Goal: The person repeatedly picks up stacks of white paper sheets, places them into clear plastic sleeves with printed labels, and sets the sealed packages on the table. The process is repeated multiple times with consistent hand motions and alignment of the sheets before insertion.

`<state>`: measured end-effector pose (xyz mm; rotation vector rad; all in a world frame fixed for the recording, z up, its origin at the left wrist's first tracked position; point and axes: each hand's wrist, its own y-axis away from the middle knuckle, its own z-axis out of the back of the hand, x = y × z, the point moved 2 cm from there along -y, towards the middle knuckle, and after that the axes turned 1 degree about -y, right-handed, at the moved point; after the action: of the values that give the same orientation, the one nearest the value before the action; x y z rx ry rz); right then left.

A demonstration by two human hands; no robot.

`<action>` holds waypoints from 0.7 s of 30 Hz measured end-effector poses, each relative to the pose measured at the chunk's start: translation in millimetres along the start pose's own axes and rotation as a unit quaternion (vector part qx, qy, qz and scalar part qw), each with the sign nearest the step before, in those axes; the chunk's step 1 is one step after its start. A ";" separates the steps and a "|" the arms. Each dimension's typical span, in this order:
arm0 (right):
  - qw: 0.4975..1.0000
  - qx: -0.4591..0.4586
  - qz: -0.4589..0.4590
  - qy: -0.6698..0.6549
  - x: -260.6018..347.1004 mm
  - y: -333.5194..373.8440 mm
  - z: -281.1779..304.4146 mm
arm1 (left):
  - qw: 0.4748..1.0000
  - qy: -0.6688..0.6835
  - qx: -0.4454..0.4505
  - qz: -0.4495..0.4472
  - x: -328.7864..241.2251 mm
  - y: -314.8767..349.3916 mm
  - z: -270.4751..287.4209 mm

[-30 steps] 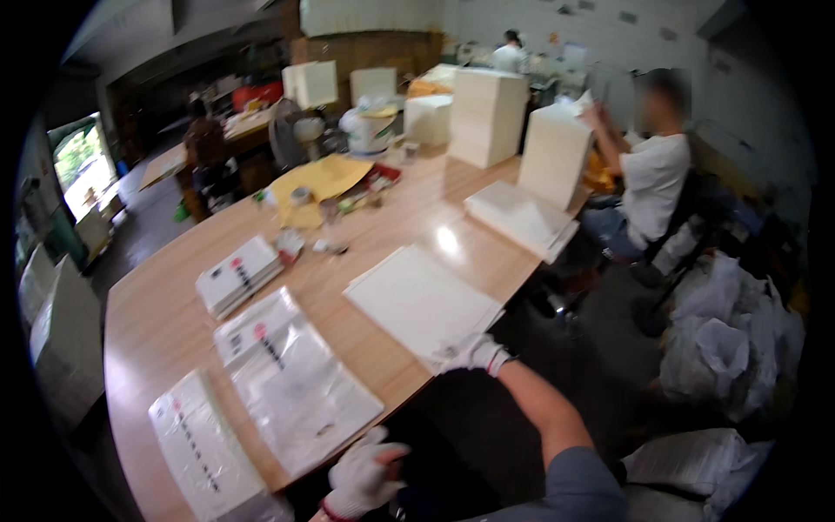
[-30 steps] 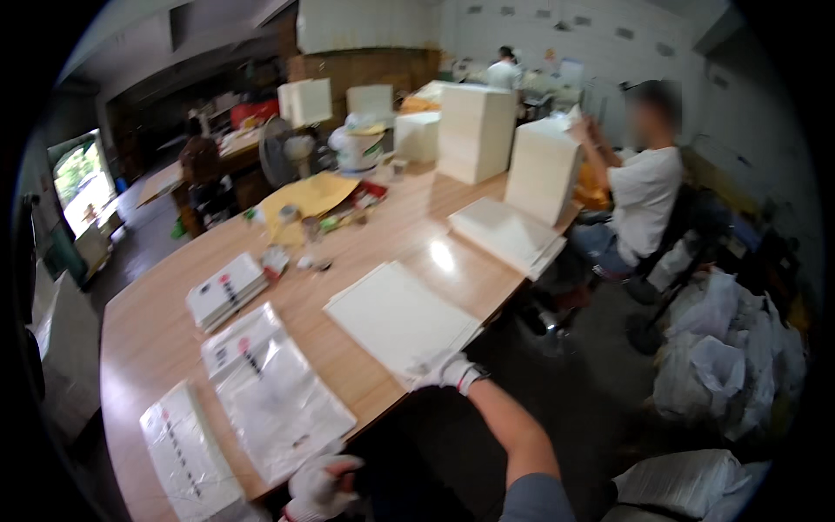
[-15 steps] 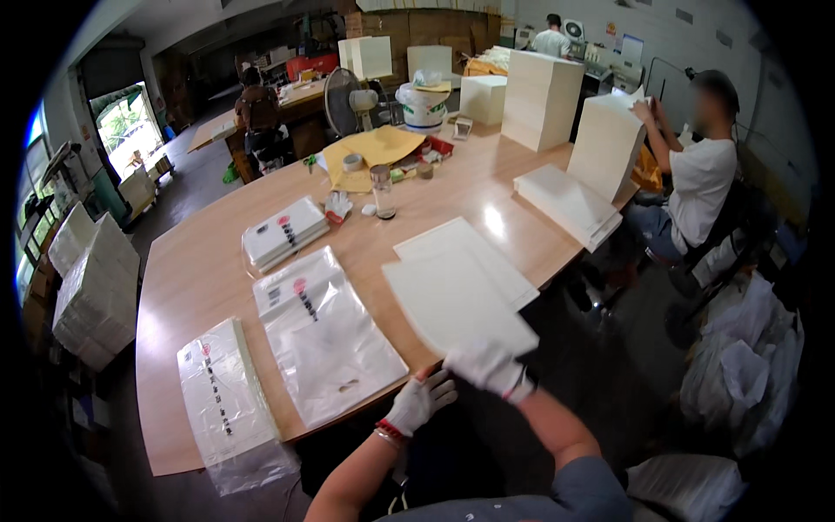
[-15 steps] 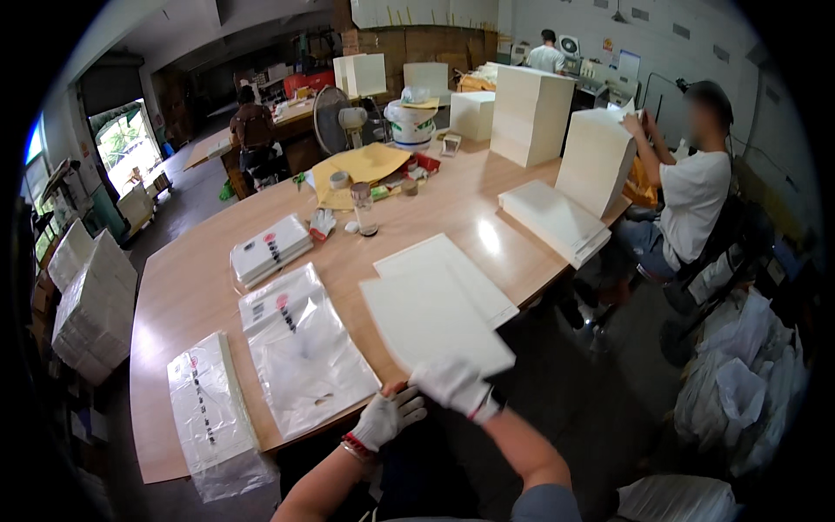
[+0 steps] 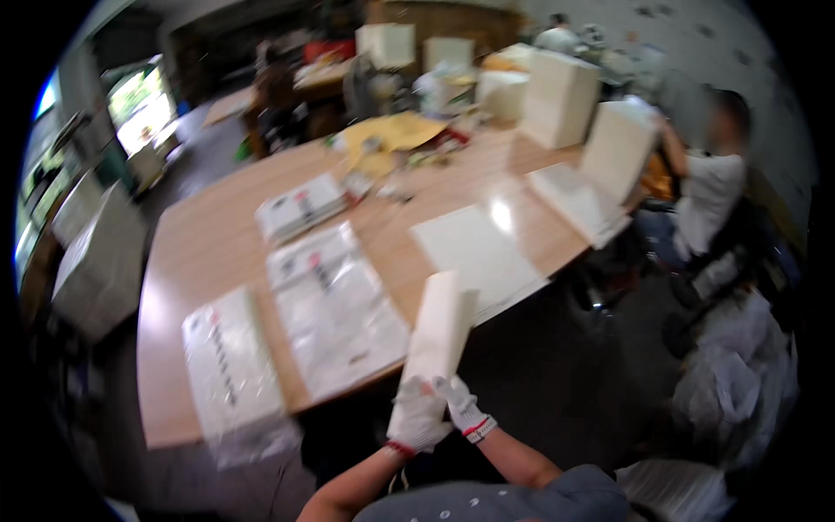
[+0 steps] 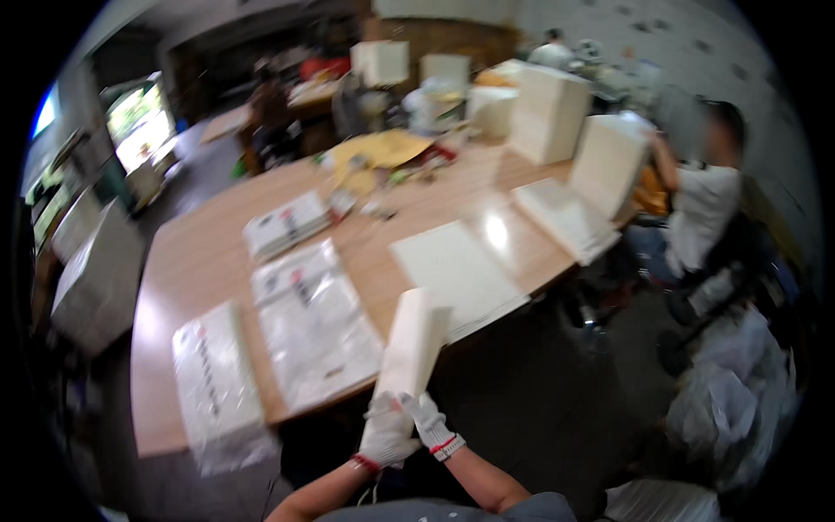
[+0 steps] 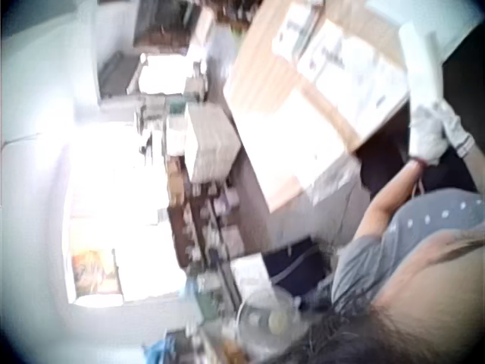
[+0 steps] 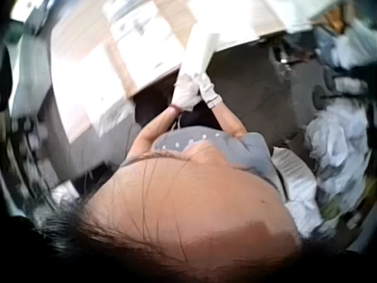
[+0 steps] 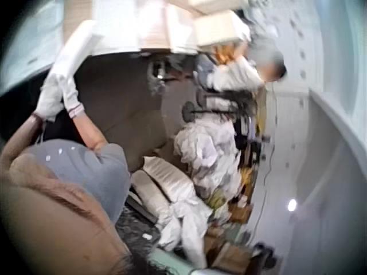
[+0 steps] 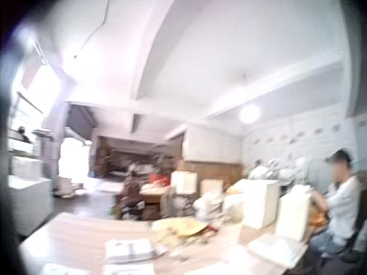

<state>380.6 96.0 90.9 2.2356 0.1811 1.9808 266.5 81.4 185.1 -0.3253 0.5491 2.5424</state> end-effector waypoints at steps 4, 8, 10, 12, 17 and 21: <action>0.996 -0.069 -0.009 -0.051 1.1 10.1 -15.9 | 0.980 0.136 -0.141 0.020 18.4 29.8 -14.0; 0.996 0.005 0.063 -0.067 51.6 14.4 -11.6 | 0.880 0.091 -0.463 0.048 50.4 60.7 77.6; 0.987 -0.010 0.148 0.056 84.7 19.4 -6.0 | 0.807 -0.037 -0.578 0.114 79.2 71.2 118.3; 0.971 -0.005 0.196 0.139 112.3 31.2 -0.4 | 0.833 -0.017 -0.514 0.207 113.7 67.3 138.3; 0.873 -0.002 0.368 0.319 169.9 43.3 -0.2 | 0.737 0.649 -0.187 -0.013 173.4 10.7 132.5; 0.840 0.076 0.359 0.400 159.7 33.2 -3.6 | 0.708 0.677 -0.194 -0.049 198.3 -9.7 135.4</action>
<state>396.1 93.6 253.3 1.4704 -0.5166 3.3085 89.0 234.7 237.2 -2.3489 0.3900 1.8353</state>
